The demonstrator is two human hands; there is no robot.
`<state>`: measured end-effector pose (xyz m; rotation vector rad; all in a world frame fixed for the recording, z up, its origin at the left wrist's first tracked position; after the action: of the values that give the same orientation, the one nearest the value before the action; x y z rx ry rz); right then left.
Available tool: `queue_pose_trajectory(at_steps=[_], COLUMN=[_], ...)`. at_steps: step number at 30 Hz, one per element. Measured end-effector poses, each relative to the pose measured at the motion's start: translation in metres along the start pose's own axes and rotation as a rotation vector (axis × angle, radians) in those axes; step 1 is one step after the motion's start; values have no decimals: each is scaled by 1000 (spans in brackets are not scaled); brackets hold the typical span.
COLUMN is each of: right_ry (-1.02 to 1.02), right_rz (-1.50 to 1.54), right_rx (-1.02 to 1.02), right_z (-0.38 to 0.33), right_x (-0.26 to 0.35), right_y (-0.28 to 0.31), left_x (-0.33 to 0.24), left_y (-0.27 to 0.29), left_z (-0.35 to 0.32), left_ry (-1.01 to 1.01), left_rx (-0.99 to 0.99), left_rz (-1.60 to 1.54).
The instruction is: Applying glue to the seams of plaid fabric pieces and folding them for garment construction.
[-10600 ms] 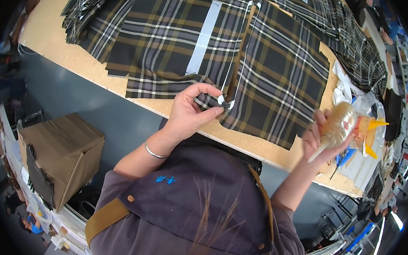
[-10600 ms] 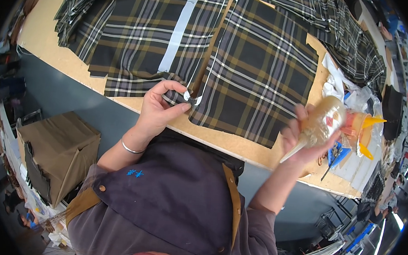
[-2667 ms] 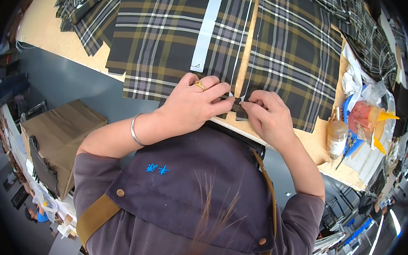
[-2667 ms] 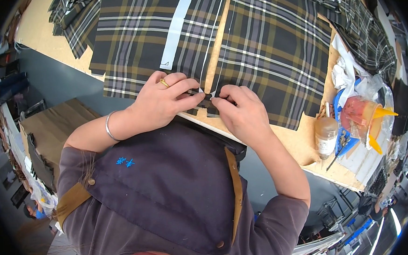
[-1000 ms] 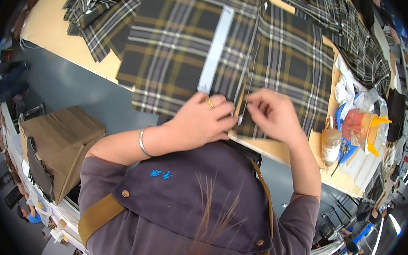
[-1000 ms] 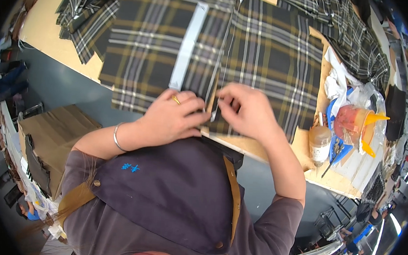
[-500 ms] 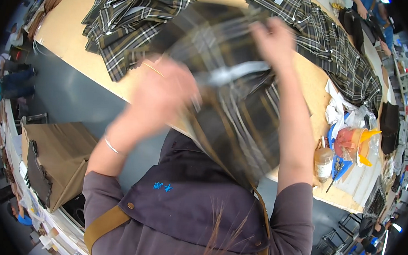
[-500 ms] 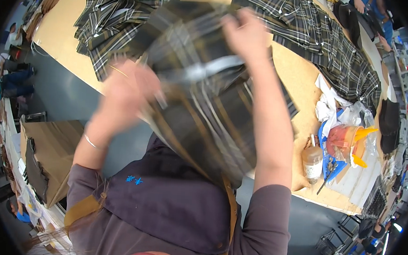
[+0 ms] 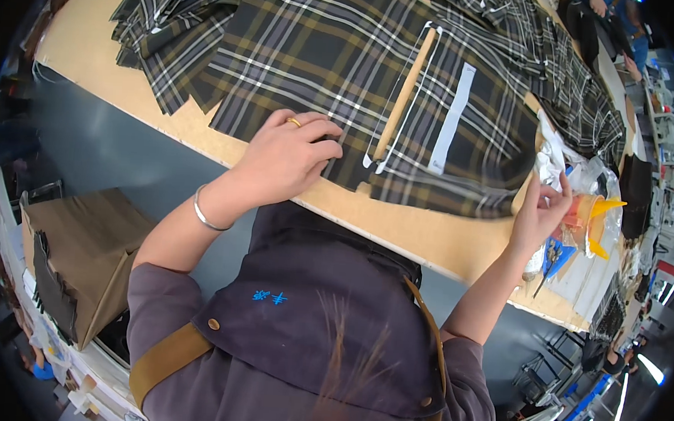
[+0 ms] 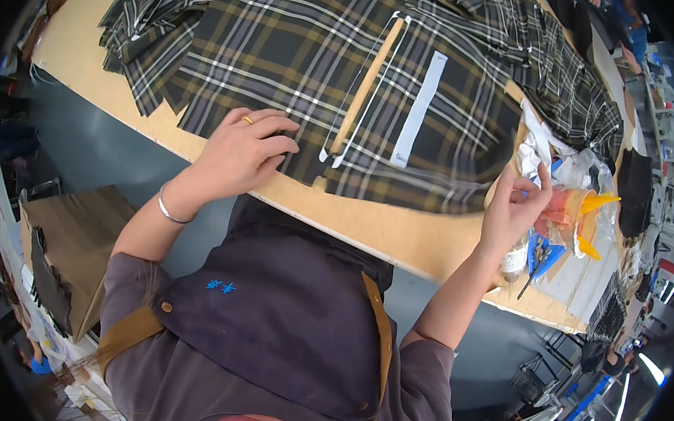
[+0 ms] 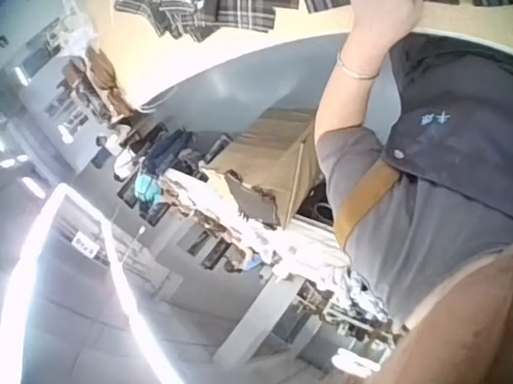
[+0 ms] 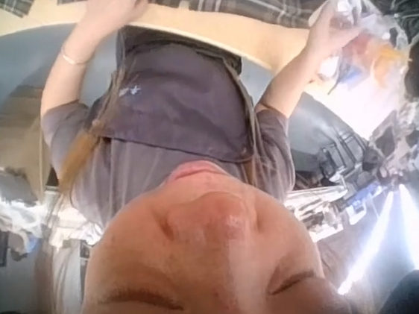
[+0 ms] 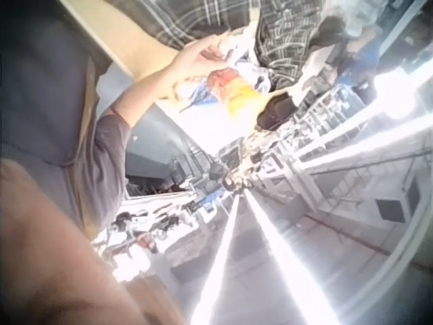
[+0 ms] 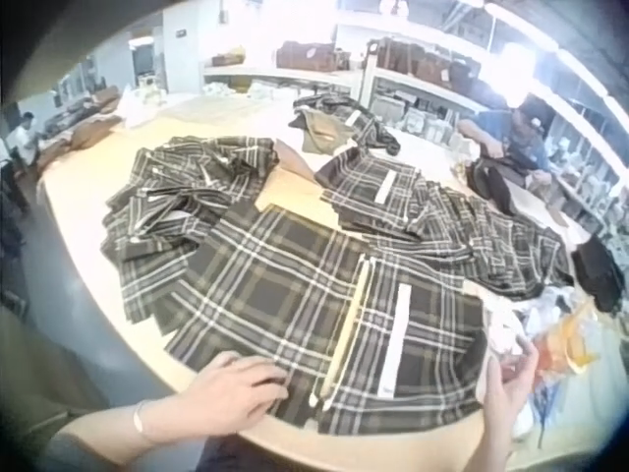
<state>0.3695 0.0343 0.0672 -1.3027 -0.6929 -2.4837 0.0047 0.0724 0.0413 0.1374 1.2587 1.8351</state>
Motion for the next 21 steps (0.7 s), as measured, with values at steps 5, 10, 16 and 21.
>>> queue_pose_trajectory(at_steps=[5, 10, 16, 21], right_ry=[4, 82, 76, 44], right_rz=[95, 32, 6, 56], right_rx=[586, 852, 907, 882], right_z=[-89, -153, -151, -144], right_x=[70, 74, 57, 46], right_y=[-74, -131, -126, -120], left_x=[-8, 8, -1, -11], left_y=[-15, -45, -50, -51], left_z=[12, 13, 12, 16], left_ry=[158, 408, 406, 345], left_rx=[-9, -25, 56, 5], left_rz=[-258, -532, -473, -314])
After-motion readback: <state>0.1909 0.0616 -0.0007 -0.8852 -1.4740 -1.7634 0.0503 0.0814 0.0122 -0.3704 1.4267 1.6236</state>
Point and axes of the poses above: each hand's wrist, its own z-axis towards the middle knuckle, its own y-axis out of the back of the hand, x = y × z, the point moved 9 cm from there along z, towards the middle knuckle, and after that the axes turned 15 degrees about -x, right-handed, at the moved point
